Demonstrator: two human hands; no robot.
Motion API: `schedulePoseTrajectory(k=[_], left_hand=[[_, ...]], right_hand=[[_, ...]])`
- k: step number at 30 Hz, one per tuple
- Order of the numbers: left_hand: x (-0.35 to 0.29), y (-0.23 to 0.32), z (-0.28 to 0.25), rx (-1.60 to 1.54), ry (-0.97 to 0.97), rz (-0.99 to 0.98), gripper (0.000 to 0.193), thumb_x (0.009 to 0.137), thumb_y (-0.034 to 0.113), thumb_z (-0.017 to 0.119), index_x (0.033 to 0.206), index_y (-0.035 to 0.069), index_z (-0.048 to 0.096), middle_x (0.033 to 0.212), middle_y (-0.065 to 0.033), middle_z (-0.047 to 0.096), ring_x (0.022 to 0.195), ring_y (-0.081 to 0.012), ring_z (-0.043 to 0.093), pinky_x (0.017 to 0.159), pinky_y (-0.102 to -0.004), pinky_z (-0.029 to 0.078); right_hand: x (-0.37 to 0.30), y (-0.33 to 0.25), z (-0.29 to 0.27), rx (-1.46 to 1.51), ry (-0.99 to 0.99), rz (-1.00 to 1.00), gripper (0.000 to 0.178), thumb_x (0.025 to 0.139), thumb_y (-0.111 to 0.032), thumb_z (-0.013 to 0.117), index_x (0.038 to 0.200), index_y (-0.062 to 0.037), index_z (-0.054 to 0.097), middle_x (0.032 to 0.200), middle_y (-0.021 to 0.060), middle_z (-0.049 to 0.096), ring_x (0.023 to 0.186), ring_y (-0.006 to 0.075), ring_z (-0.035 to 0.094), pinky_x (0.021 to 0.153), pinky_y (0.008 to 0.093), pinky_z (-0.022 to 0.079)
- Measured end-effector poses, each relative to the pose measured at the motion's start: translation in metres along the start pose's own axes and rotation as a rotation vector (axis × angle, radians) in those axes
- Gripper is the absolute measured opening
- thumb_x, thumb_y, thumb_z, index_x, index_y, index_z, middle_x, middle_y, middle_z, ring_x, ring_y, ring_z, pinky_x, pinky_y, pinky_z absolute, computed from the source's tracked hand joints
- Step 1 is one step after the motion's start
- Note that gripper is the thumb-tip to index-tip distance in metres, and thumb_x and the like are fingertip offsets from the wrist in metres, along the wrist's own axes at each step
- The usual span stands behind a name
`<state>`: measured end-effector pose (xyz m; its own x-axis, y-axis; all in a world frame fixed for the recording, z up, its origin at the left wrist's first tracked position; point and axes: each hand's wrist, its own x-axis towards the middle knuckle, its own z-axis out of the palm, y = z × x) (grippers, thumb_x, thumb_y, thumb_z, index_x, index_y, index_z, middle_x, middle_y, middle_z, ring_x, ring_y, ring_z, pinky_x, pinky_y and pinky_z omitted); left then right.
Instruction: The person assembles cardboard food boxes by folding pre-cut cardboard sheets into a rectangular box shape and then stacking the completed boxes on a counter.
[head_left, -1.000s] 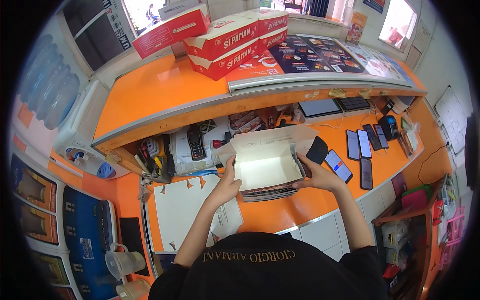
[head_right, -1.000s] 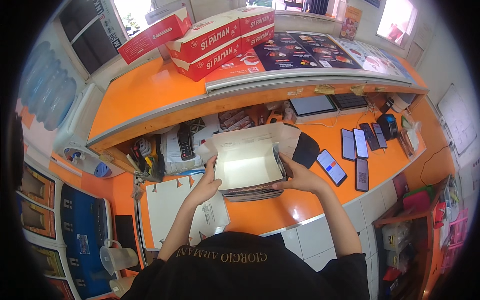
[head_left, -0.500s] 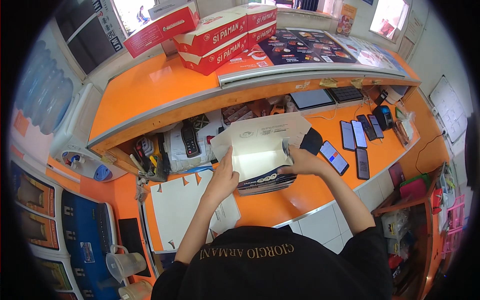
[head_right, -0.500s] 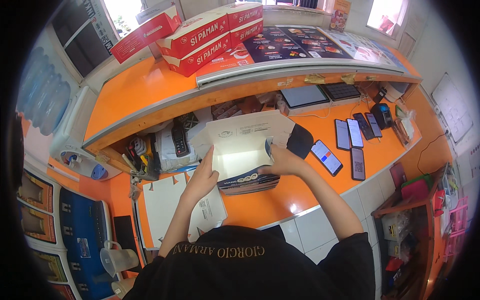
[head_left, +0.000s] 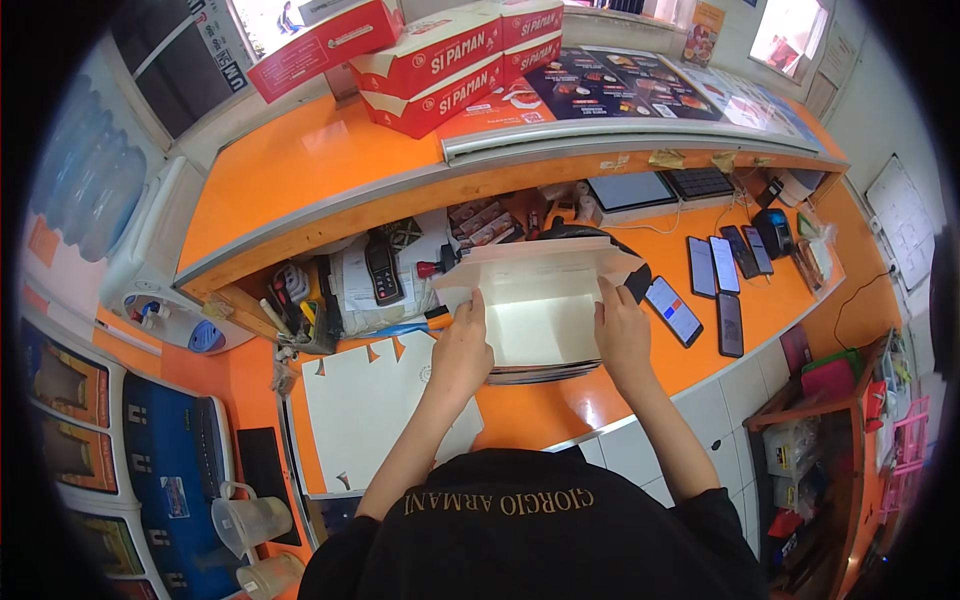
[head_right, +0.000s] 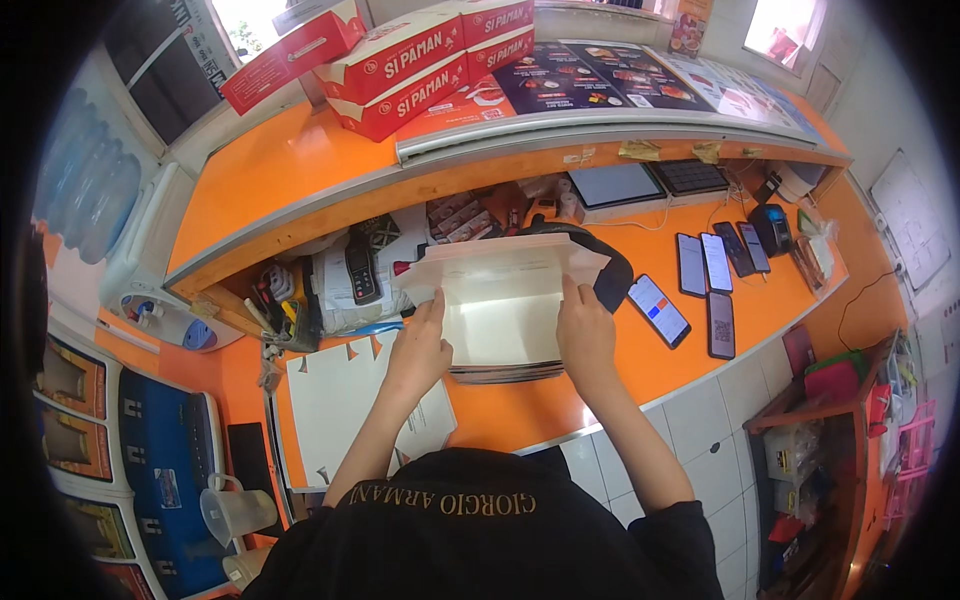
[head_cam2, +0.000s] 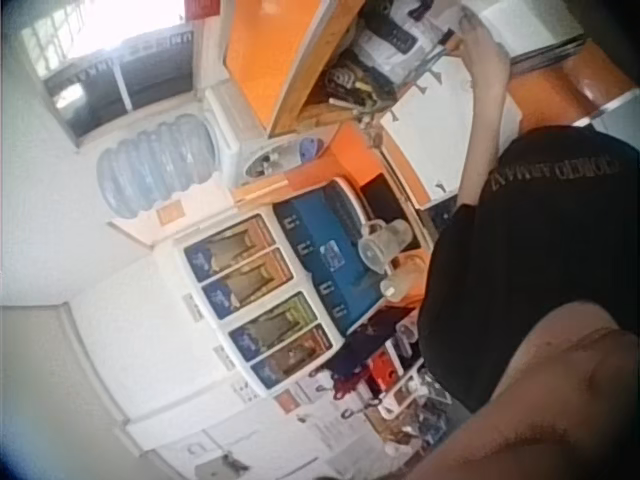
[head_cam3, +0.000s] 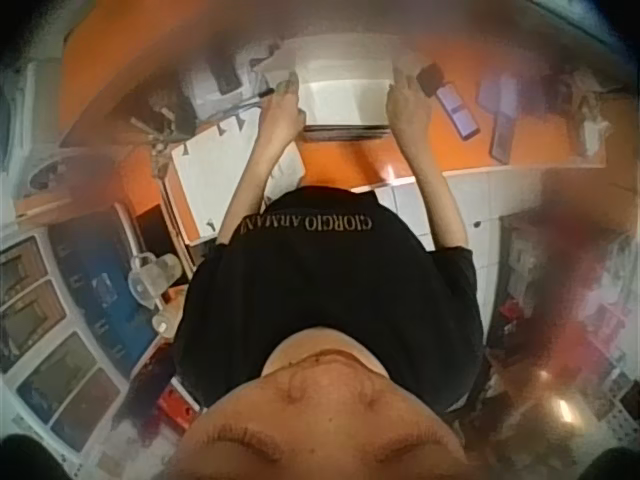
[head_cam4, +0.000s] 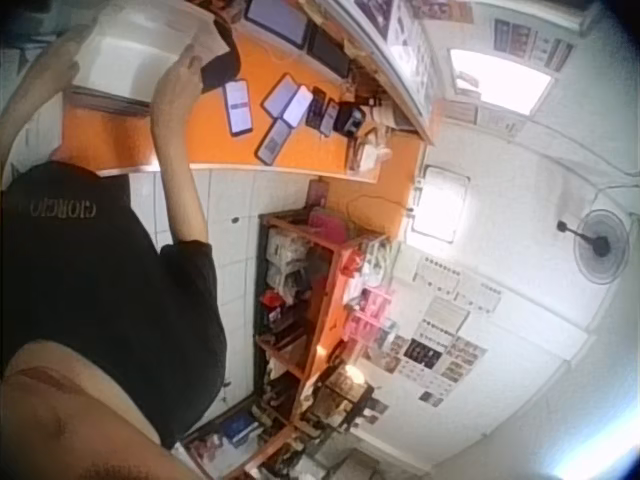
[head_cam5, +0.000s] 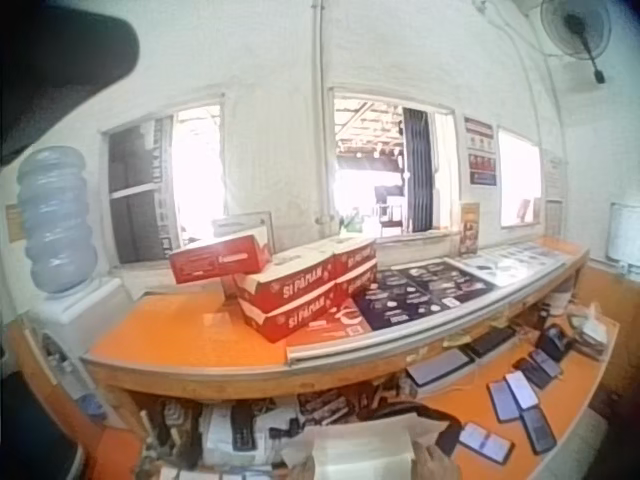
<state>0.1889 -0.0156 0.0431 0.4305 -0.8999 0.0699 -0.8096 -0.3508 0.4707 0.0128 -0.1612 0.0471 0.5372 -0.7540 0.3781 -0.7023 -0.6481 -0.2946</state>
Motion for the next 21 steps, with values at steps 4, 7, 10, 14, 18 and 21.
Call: schedulePoseTrajectory(k=[4, 7, 10, 14, 18, 21], left_hand=[[0.004, 0.004, 0.0, 0.086, -0.012, -0.024, 0.07, 0.069, -0.007, 0.053, 0.136, -0.009, 0.033, 0.118, -0.0237, 0.051, 0.087, -0.0376, 0.063, 0.072, -0.0399, 0.054], [0.009, 0.005, -0.002, 0.104, -0.037, -0.03, 0.07, 0.068, -0.007, 0.054, 0.135, -0.01, 0.035, 0.117, -0.0235, 0.051, 0.085, -0.038, 0.063, 0.07, -0.0397, 0.055], [0.009, 0.007, -0.001, 0.106, -0.055, -0.036, 0.069, 0.068, -0.007, 0.055, 0.134, -0.01, 0.037, 0.116, -0.0235, 0.05, 0.086, -0.0391, 0.063, 0.071, -0.0401, 0.054], [0.004, -0.008, 0.013, 0.058, 0.036, 0.026, 0.068, 0.07, -0.003, 0.057, 0.134, -0.01, 0.036, 0.118, -0.0249, 0.048, 0.088, -0.041, 0.062, 0.076, -0.0436, 0.053], [-0.002, -0.017, 0.005, -0.033, 0.083, 0.037, 0.064, 0.075, 0.005, 0.061, 0.135, -0.005, 0.038, 0.122, -0.0253, 0.046, 0.09, -0.0412, 0.061, 0.079, -0.0461, 0.052], [0.002, -0.033, -0.025, -0.088, 0.052, 0.1, 0.058, 0.086, 0.021, 0.059, 0.136, 0.001, 0.039, 0.114, -0.0237, 0.054, 0.089, -0.0352, 0.064, 0.077, -0.039, 0.052]], right_hand=[[-0.003, 0.004, 0.006, 0.008, 0.015, -0.004, 0.033, 0.08, -0.002, 0.06, 0.113, -0.0026, 0.061, 0.096, 0.0136, 0.061, 0.076, 0.0332, 0.063, 0.066, 0.0412, 0.053], [-0.001, 0.007, 0.008, 0.01, 0.008, 0.003, 0.033, 0.08, -0.001, 0.06, 0.113, -0.0028, 0.062, 0.096, 0.0129, 0.061, 0.079, 0.0325, 0.063, 0.067, 0.0406, 0.052], [-0.001, 0.007, 0.009, 0.011, 0.01, 0.001, 0.032, 0.08, 0.0, 0.06, 0.112, -0.0029, 0.062, 0.096, 0.0129, 0.061, 0.082, 0.0324, 0.062, 0.069, 0.0408, 0.052], [-0.006, 0.007, 0.013, 0.037, 0.038, -0.012, 0.032, 0.08, -0.002, 0.06, 0.112, -0.0039, 0.062, 0.095, 0.0129, 0.06, 0.082, 0.0333, 0.061, 0.07, 0.0413, 0.051], [-0.001, 0.011, 0.005, 0.13, -0.007, -0.008, 0.035, 0.08, -0.007, 0.06, 0.114, -0.0044, 0.061, 0.093, 0.0141, 0.059, 0.084, 0.0332, 0.06, 0.07, 0.0419, 0.05], [0.001, 0.003, -0.021, 0.097, -0.04, -0.058, 0.027, 0.081, -0.012, 0.064, 0.105, -0.002, 0.064, 0.088, 0.0174, 0.06, 0.077, 0.0338, 0.061, 0.068, 0.0421, 0.049]])
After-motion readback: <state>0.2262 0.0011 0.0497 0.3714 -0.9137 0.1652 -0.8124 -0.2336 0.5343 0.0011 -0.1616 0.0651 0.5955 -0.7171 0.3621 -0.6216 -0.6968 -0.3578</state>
